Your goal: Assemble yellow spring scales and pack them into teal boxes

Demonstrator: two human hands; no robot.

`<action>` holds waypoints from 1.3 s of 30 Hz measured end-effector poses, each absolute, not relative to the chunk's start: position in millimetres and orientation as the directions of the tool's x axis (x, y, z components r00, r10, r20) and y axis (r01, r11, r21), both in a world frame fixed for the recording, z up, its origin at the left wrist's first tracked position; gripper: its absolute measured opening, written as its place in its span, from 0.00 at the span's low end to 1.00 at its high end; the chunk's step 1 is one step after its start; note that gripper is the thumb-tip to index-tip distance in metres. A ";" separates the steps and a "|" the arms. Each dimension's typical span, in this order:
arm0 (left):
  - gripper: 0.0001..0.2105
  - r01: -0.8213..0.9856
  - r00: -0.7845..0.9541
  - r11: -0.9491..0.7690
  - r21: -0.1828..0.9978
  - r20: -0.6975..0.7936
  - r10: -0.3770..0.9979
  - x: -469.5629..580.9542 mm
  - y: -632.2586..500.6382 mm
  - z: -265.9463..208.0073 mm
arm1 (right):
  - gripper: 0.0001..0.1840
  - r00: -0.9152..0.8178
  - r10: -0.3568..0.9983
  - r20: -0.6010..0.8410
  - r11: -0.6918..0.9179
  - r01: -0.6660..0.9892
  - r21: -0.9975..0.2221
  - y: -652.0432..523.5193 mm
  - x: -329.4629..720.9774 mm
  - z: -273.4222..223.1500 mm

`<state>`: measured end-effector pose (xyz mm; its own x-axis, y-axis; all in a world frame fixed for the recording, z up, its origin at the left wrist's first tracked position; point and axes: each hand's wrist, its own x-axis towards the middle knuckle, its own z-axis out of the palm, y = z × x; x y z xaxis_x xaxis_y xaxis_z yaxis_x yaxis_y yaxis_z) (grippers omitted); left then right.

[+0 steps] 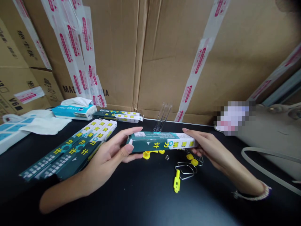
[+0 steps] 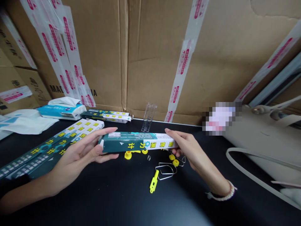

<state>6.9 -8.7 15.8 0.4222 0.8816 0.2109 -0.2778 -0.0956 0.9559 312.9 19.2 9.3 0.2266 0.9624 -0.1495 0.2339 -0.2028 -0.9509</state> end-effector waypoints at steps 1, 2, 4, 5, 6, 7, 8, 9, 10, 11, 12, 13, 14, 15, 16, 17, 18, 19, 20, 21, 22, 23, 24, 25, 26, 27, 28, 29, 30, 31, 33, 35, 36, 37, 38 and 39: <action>0.14 -0.281 0.419 -0.098 0.955 0.214 0.883 7.2 -8.4 15.6 | 0.25 0.229 0.963 -0.145 -0.199 0.237 -0.951 19.1 312.9 9.4; 0.14 -0.281 0.411 -0.098 0.955 0.212 0.887 7.7 -8.0 15.7 | 0.26 0.231 0.963 -0.139 -0.195 0.240 -0.951 19.1 312.9 9.5; 0.14 -0.271 0.386 -0.096 0.958 0.200 0.900 8.7 -6.9 16.4 | 0.26 0.237 0.963 -0.126 -0.185 0.250 -0.950 18.9 313.0 9.4; 0.14 -0.256 0.375 -0.101 0.961 0.195 0.906 9.0 -6.2 17.1 | 0.27 0.238 0.964 -0.120 -0.181 0.254 -0.950 18.7 313.2 9.2; 0.14 -0.232 0.365 -0.110 0.967 0.191 0.911 9.2 -5.4 18.0 | 0.27 0.239 0.964 -0.116 -0.179 0.259 -0.949 18.7 313.5 8.9; 0.15 -0.203 0.360 -0.121 0.972 0.189 0.914 9.2 -4.7 18.9 | 0.28 0.241 0.964 -0.113 -0.177 0.262 -0.949 18.6 313.8 8.6; 0.15 -0.170 0.358 -0.130 0.977 0.184 0.915 8.9 -4.1 19.8 | 0.28 0.241 0.964 -0.112 -0.176 0.264 -0.948 18.6 314.2 8.2; 0.16 -0.138 0.361 -0.136 0.981 0.178 0.916 8.5 -3.7 20.4 | 0.28 0.242 0.964 -0.112 -0.177 0.265 -0.948 18.7 314.5 8.0; 0.17 -0.114 0.365 -0.140 0.984 0.173 0.915 7.8 -3.7 20.9 | 0.29 0.243 0.963 -0.114 -0.179 0.265 -0.947 18.9 314.9 7.8; 0.18 -0.103 0.371 -0.146 0.984 0.174 0.912 7.1 -4.0 21.0 | 0.29 0.244 0.963 -0.118 -0.183 0.263 -0.947 19.1 315.2 7.8; 0.18 -0.104 0.381 -0.154 0.983 0.182 0.907 6.5 -4.6 20.9 | 0.29 0.245 0.962 -0.124 -0.188 0.260 -0.947 19.4 315.4 7.9; 0.18 -0.118 0.394 -0.158 0.980 0.193 0.899 5.9 -5.4 20.4 | 0.29 0.246 0.961 -0.130 -0.194 0.256 -0.947 19.7 315.6 8.3; 0.17 -0.145 0.413 -0.156 0.977 0.203 0.888 5.5 -6.2 19.8 | 0.28 0.246 0.959 -0.138 -0.201 0.252 -0.947 20.1 315.7 8.7; 0.17 -0.180 0.436 -0.144 0.973 0.210 0.875 5.2 -6.8 19.1 | 0.28 0.248 0.958 -0.145 -0.208 0.250 -0.946 20.4 315.8 9.2; 0.18 -0.214 0.458 -0.122 0.969 0.210 0.864 5.1 -7.3 18.2 | 0.28 0.250 0.956 -0.152 -0.215 0.249 -0.945 20.8 315.9 9.7; 0.18 -0.236 0.474 -0.094 0.967 0.199 0.858 5.1 -7.4 17.5 | 0.28 0.253 0.955 -0.156 -0.220 0.249 -0.943 21.0 315.9 10.2; 0.18 -0.244 0.478 -0.068 0.967 0.181 0.860 5.2 -7.1 16.8 | 0.28 0.256 0.954 -0.158 -0.224 0.251 -0.942 21.2 315.9 10.5; 0.18 -0.236 0.470 -0.053 0.970 0.162 0.868 5.3 -6.5 16.4 | 0.28 0.258 0.953 -0.158 -0.225 0.254 -0.941 21.3 315.9 10.8; 0.19 -0.216 0.456 -0.054 0.975 0.150 0.877 5.4 -5.7 16.2 | 0.28 0.260 0.953 -0.157 -0.225 0.257 -0.940 21.4 315.9 10.8; 0.18 -0.190 0.438 -0.065 0.980 0.144 0.887 5.6 -4.8 16.3 | 0.27 0.262 0.953 -0.155 -0.225 0.261 -0.939 21.5 315.8 10.7; 0.18 -0.166 0.424 -0.079 0.983 0.144 0.894 5.7 -4.0 16.8 | 0.27 0.262 0.953 -0.154 -0.224 0.264 -0.938 21.5 315.8 10.4; 0.17 -0.147 0.415 -0.093 0.985 0.147 0.898 6.0 -3.4 17.5 | 0.27 0.263 0.953 -0.152 -0.224 0.269 -0.937 21.6 315.8 10.0; 0.15 -0.136 0.410 -0.103 0.985 0.151 0.899 6.4 -3.1 18.3 | 0.27 0.263 0.953 -0.151 -0.223 0.273 -0.936 21.7 315.9 9.5; 0.14 -0.130 0.407 -0.106 0.986 0.151 0.901 6.9 -2.9 19.2 | 0.27 0.264 0.953 -0.149 -0.223 0.278 -0.935 21.8 316.0 8.8; 0.13 -0.124 0.403 -0.103 0.987 0.145 0.904 7.4 -3.0 19.9 | 0.27 0.263 0.954 -0.146 -0.221 0.282 -0.934 21.8 316.1 8.2; 0.12 -0.119 0.399 -0.095 0.988 0.135 0.907 8.0 -3.0 20.4 | 0.27 0.261 0.955 -0.143 -0.219 0.287 -0.933 21.8 316.2 7.5; 0.12 -0.113 0.397 -0.085 0.990 0.123 0.910 8.4 -3.1 20.4 | 0.27 0.259 0.955 -0.143 -0.218 0.292 -0.931 21.6 316.2 6.9; 0.12 -0.107 0.395 -0.074 0.992 0.110 0.912 8.6 -3.0 20.0 | 0.27 0.255 0.956 -0.143 -0.219 0.297 -0.929 21.4 316.2 6.3; 0.12 -0.100 0.392 -0.063 0.993 0.097 0.915 8.6 -2.8 19.1 | 0.28 0.252 0.957 -0.146 -0.221 0.302 -0.928 21.0 316.2 5.8; 0.13 -0.094 0.387 -0.053 0.994 0.085 0.918 8.3 -2.5 18.0 | 0.28 0.247 0.957 -0.149 -0.223 0.305 -0.926 20.6 316.1 5.4; 0.14 -0.097 0.386 -0.037 0.995 0.071 0.920 7.4 -2.0 15.6 | 0.29 0.240 0.959 -0.154 -0.225 0.307 -0.925 19.9 316.0 4.9; 0.18 -0.150 0.398 -0.014 0.989 0.073 0.915 6.4 -2.0 14.5 | 0.29 0.236 0.960 -0.148 -0.217 0.300 -0.929 19.2 315.7 5.2; 0.20 -0.200 0.405 0.008 0.980 0.075 0.911 6.0 -2.1 14.8 | 0.29 0.234 0.962 -0.140 -0.207 0.293 -0.933 18.8 315.4 5.6; 0.21 -0.261 0.409 0.035 0.965 0.078 0.909 5.8 -2.3 15.6 | 0.29 0.232 0.964 -0.128 -0.193 0.285 -0.939 18.4 314.7 6.3; 0.21 -0.326 0.413 0.067 0.943 0.078 0.908 5.7 -2.5 16.9 | 0.29 0.231 0.967 -0.112 -0.175 0.277 -0.945 17.7 313.5 7.2; 0.21 -0.381 0.414 0.103 0.919 0.069 0.908 5.8 -2.6 18.5 | 0.29 0.229 0.969 -0.094 -0.156 0.269 -0.951 16.7 311.4 8.1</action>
<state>5.8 -2.6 18.5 0.4139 0.9077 0.0694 -0.3809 0.1034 0.9188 311.4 16.7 8.1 0.2290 0.9689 -0.0938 0.2688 -0.1556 -0.9506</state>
